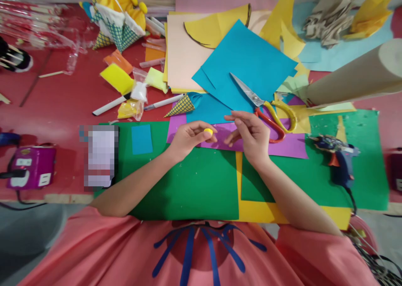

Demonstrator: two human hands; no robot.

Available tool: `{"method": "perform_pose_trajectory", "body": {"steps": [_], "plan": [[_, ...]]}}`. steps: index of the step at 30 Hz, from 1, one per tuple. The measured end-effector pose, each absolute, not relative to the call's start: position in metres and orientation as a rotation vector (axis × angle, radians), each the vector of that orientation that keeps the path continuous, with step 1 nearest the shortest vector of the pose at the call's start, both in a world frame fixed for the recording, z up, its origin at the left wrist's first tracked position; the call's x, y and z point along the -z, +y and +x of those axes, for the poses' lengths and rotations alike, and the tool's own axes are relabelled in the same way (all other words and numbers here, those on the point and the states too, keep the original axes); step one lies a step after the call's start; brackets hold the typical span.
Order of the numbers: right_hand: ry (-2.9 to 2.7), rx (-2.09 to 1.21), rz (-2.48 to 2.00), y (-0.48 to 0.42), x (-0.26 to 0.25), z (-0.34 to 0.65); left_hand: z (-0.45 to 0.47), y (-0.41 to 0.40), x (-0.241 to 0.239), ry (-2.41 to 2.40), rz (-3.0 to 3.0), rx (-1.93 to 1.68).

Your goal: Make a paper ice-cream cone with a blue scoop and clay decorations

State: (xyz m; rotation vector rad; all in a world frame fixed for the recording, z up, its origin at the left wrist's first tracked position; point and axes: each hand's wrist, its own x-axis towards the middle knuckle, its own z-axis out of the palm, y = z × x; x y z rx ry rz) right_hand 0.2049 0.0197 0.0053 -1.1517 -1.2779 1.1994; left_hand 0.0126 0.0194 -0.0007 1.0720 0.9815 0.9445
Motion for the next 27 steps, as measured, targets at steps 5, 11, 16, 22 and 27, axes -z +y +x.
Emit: {"method": "perform_pose_trajectory", "body": {"steps": [5,11,16,22,27], "plan": [[-0.99,-1.699,-0.999,0.021,-0.014,0.201,0.012,0.019,0.001,0.929,1.091,-1.024],[-1.105,-1.722,-0.929,0.028,-0.007,0.204,0.012,0.021,0.0,1.013,1.185,-1.021],[-1.276,-1.564,-0.955,0.025,-0.008,0.202,0.011,0.018,-0.005,1.062,1.365,-0.916],[-1.335,-1.654,-0.843,0.014,-0.011,0.2,0.017,0.013,-0.01,1.079,1.646,-0.836],[-1.402,-1.665,-0.799,0.01,-0.009,0.2,0.018,0.012,-0.008,1.107,1.632,-0.838]]}}
